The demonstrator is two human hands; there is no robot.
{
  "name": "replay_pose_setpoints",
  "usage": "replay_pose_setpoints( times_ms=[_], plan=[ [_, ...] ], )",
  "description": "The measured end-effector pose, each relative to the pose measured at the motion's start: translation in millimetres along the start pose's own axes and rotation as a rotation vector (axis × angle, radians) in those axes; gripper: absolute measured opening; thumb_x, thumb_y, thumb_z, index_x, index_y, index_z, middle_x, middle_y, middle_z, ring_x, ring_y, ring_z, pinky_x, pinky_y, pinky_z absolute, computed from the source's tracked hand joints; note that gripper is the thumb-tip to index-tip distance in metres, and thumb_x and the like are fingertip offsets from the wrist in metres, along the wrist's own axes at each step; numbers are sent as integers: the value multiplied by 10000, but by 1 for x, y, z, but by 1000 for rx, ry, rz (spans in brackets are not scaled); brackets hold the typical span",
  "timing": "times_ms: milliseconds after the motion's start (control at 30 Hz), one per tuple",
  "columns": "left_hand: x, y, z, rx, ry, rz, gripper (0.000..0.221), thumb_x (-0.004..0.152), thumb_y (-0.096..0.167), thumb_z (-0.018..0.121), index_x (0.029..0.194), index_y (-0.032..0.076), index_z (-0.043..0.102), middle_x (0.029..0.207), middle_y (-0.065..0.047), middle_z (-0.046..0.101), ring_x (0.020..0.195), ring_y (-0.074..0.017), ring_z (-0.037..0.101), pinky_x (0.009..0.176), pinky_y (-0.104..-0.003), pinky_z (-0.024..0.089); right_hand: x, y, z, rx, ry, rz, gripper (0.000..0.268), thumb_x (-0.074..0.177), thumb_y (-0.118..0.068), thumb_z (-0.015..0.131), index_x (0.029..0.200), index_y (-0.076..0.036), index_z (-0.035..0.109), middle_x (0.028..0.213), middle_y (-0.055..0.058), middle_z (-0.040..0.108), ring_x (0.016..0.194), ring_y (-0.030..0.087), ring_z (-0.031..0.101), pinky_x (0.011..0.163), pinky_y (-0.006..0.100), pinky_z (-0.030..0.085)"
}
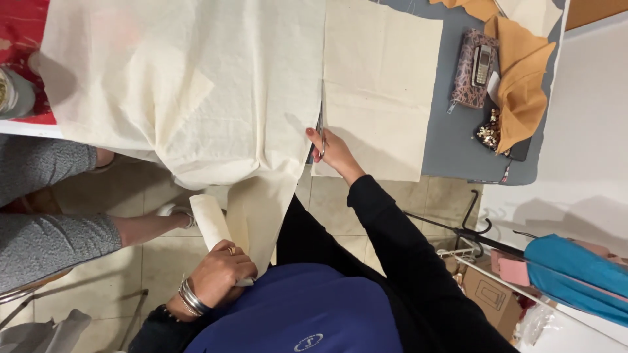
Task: The person smooths a large piece of white fabric on a table and then uses scissors to cut it into sections. The camera is shaky throughout the process.
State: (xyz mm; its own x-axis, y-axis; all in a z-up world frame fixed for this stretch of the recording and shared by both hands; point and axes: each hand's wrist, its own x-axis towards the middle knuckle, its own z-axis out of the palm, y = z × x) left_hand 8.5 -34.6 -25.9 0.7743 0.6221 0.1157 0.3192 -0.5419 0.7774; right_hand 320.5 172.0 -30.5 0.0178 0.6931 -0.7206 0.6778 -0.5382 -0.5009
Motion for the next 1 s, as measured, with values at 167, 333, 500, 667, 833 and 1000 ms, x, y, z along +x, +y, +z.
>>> replay_pose_setpoints(
  times_ms=[167, 333, 500, 667, 833, 1000],
  plan=[
    [-5, -5, 9, -12, -14, -32, 87, 742, 196, 717, 768, 233, 643, 731, 48, 676, 669, -221, 642, 811, -357, 448, 2, 8, 6, 17, 68, -54, 650, 885, -719, 419, 993, -100, 585, 671, -5, 648, 598, 121, 651, 748, 280, 506],
    [-8, -6, 12, -24, 18, -45, 78, 821, 220, 647, 749, 225, 617, 709, 48, 651, 656, -220, 623, 788, -356, 435, 11, 4, -3, -31, 21, -32, 700, 866, -751, 352, 1046, -111, 570, 708, 2, 656, 637, 133, 664, 732, 297, 494],
    [-5, -4, 7, -50, 45, -29, 75, 804, 211, 631, 742, 237, 598, 694, 61, 635, 635, -215, 614, 760, -350, 413, 23, -7, -13, -40, 15, 1, 840, 822, -800, 296, 1170, -99, 598, 681, 16, 665, 709, 158, 667, 760, 315, 482],
    [-14, -11, 23, -55, 32, -55, 94, 744, 198, 695, 757, 238, 610, 698, 67, 650, 678, -207, 632, 799, -346, 425, 36, 8, -8, -101, 36, -74, 771, 867, -777, 293, 1040, -86, 589, 627, 5, 669, 694, 187, 688, 836, 355, 484],
    [-17, -12, 19, -41, 23, -78, 90, 711, 210, 674, 743, 230, 592, 687, 64, 641, 656, -215, 622, 776, -347, 430, 29, -2, -8, -41, 47, -36, 730, 849, -764, 364, 1074, -102, 573, 682, -8, 657, 621, 129, 664, 773, 297, 494],
    [-21, -16, 25, -42, 30, -111, 145, 642, 160, 672, 742, 246, 612, 691, 83, 657, 665, -198, 620, 786, -343, 430, 36, -13, -21, -57, 24, -25, 765, 827, -792, 326, 1075, -115, 580, 684, 11, 672, 685, 153, 683, 781, 308, 498]
  ],
)
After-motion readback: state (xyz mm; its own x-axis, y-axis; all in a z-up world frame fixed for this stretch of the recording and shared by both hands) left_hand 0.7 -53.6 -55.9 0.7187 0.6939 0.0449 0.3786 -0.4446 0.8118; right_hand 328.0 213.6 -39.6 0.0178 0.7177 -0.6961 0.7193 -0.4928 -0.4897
